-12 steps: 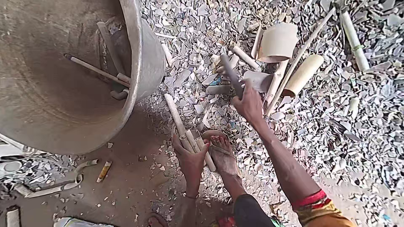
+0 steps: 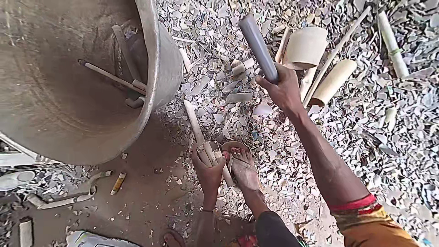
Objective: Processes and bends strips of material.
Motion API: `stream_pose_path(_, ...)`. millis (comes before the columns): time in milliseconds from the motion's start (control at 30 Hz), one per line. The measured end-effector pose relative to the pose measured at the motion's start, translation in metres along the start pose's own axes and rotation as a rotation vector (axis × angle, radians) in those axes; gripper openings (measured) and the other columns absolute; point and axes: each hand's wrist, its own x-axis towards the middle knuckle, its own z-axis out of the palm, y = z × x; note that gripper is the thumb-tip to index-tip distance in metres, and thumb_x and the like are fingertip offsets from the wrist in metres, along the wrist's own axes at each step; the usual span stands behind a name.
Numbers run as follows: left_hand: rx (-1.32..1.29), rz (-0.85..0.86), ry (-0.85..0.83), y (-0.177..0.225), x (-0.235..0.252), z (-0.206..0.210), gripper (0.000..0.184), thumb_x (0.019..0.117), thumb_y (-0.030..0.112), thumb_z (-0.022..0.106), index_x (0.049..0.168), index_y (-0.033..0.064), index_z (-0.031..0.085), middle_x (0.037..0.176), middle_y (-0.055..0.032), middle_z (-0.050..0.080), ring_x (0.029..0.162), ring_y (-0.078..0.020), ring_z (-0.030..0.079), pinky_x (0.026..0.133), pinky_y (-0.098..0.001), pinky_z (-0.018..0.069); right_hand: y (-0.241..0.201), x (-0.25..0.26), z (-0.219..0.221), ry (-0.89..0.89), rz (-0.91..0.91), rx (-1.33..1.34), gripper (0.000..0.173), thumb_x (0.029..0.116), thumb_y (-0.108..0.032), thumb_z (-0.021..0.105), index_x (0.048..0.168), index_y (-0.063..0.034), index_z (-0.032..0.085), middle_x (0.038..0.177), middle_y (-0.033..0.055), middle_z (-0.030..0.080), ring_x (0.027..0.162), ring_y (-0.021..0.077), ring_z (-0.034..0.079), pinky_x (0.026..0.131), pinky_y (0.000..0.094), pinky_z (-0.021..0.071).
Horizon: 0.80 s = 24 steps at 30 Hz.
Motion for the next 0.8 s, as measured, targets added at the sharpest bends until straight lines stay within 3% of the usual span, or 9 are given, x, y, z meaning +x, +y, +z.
stream_pose_path(133, -0.015, 0.013, -0.004, -0.004, 0.003, 0.001, 0.119, 0.0622, 0.028, 0.093, 0.160, 0.0081, 0.027, 0.152, -0.0260, 0.042, 0.133, -0.0372, 0.050, 0.107, -0.0536, 0.0447, 0.163, 0.062, 0.053, 0.176, -0.600, 0.323, 0.021, 0.0985, -0.009, 0.066, 0.119, -0.0037, 0.064, 0.114, 0.0084, 0.067, 0.105, 0.0106, 0.064, 0.091, 0.0246, 0.0524)
stream_pose_path(233, -0.027, 0.038, -0.002, -0.007, 0.003, 0.000, 0.117, 0.0641, 0.028, 0.094, 0.159, 0.0079, 0.029, 0.152, -0.0262, 0.043, 0.133, -0.0369, 0.050, 0.106, -0.0528, 0.0455, 0.188, 0.071, 0.061, 0.177, -0.814, 0.541, 0.010, 0.0893, -0.001, 0.068, 0.098, -0.0044, 0.071, 0.102, 0.0040, 0.071, 0.102, 0.0114, 0.066, 0.092, 0.0292, 0.0547)
stream_pose_path(300, -0.045, 0.057, 0.005, -0.007, 0.004, 0.001, 0.116, 0.0637, 0.026, 0.094, 0.158, 0.0060, 0.030, 0.151, -0.0271, 0.044, 0.132, -0.0376, 0.050, 0.106, -0.0528, 0.0455, 0.185, 0.066, 0.056, 0.178, -0.858, 0.619, 0.003, 0.0867, -0.007, 0.072, 0.089, -0.0085, 0.073, 0.095, -0.0022, 0.071, 0.101, 0.0088, 0.066, 0.093, 0.0260, 0.0544)
stream_pose_path(400, -0.085, 0.070, 0.010, -0.010, 0.005, 0.004, 0.115, 0.0637, 0.025, 0.093, 0.158, 0.0069, 0.030, 0.151, -0.0265, 0.042, 0.133, -0.0365, 0.049, 0.107, -0.0512, 0.0451, 0.191, 0.058, 0.061, 0.154, -0.847, 0.664, 0.001, 0.0870, -0.010, 0.074, 0.086, -0.0103, 0.074, 0.093, -0.0031, 0.070, 0.099, 0.0091, 0.065, 0.091, 0.0254, 0.0539)
stream_pose_path(500, -0.123, 0.092, 0.017, -0.014, 0.005, 0.006, 0.115, 0.0636, 0.028, 0.093, 0.159, 0.0071, 0.031, 0.152, -0.0256, 0.043, 0.132, -0.0341, 0.050, 0.107, -0.0491, 0.0456, 0.201, 0.049, 0.075, 0.117, -0.694, 0.638, 0.016, 0.0874, -0.005, 0.070, 0.103, -0.0074, 0.074, 0.098, -0.0038, 0.070, 0.094, 0.0047, 0.066, 0.086, 0.0231, 0.0565)
stream_pose_path(567, -0.135, 0.104, 0.013, -0.017, 0.006, 0.006, 0.115, 0.0639, 0.029, 0.092, 0.158, 0.0061, 0.031, 0.151, -0.0248, 0.043, 0.132, -0.0313, 0.051, 0.107, -0.0453, 0.0459, 0.204, 0.042, 0.088, 0.095, -0.538, 0.673, 0.024, 0.0920, -0.007, 0.066, 0.116, -0.0069, 0.065, 0.087, -0.0067, 0.067, 0.075, 0.0008, 0.064, 0.070, 0.0205, 0.0566)
stream_pose_path(667, -0.113, 0.096, -0.025, -0.014, 0.008, 0.000, 0.115, 0.0649, 0.029, 0.093, 0.159, 0.0051, 0.030, 0.151, -0.0257, 0.043, 0.131, -0.0313, 0.051, 0.106, -0.0451, 0.0465, 0.200, 0.028, 0.096, 0.007, -0.268, 0.610, 0.030, 0.0956, -0.023, 0.063, 0.119, -0.0083, 0.052, 0.070, -0.0051, 0.054, 0.055, 0.0037, 0.055, 0.055, 0.0217, 0.0505)
stream_pose_path(733, -0.083, 0.062, -0.093, -0.010, 0.008, -0.009, 0.117, 0.0684, 0.028, 0.092, 0.161, 0.0050, 0.024, 0.156, -0.0261, 0.038, 0.136, -0.0324, 0.049, 0.109, -0.0463, 0.0446, 0.194, 0.016, 0.096, -0.075, -0.172, 0.444, 0.029, 0.0946, -0.027, 0.066, 0.113, -0.0078, 0.055, 0.069, -0.0035, 0.051, 0.054, 0.0050, 0.051, 0.054, 0.0235, 0.0459)
stream_pose_path(800, -0.088, 0.049, -0.131, -0.008, 0.005, -0.018, 0.116, 0.0727, 0.027, 0.089, 0.162, 0.0045, 0.019, 0.158, -0.0264, 0.034, 0.140, -0.0316, 0.045, 0.111, -0.0453, 0.0433, 0.191, 0.004, 0.098, -0.149, -0.195, 0.250, 0.029, 0.0936, -0.028, 0.068, 0.113, -0.0081, 0.060, 0.077, 0.0003, 0.057, 0.066, 0.0087, 0.055, 0.062, 0.0293, 0.0459)
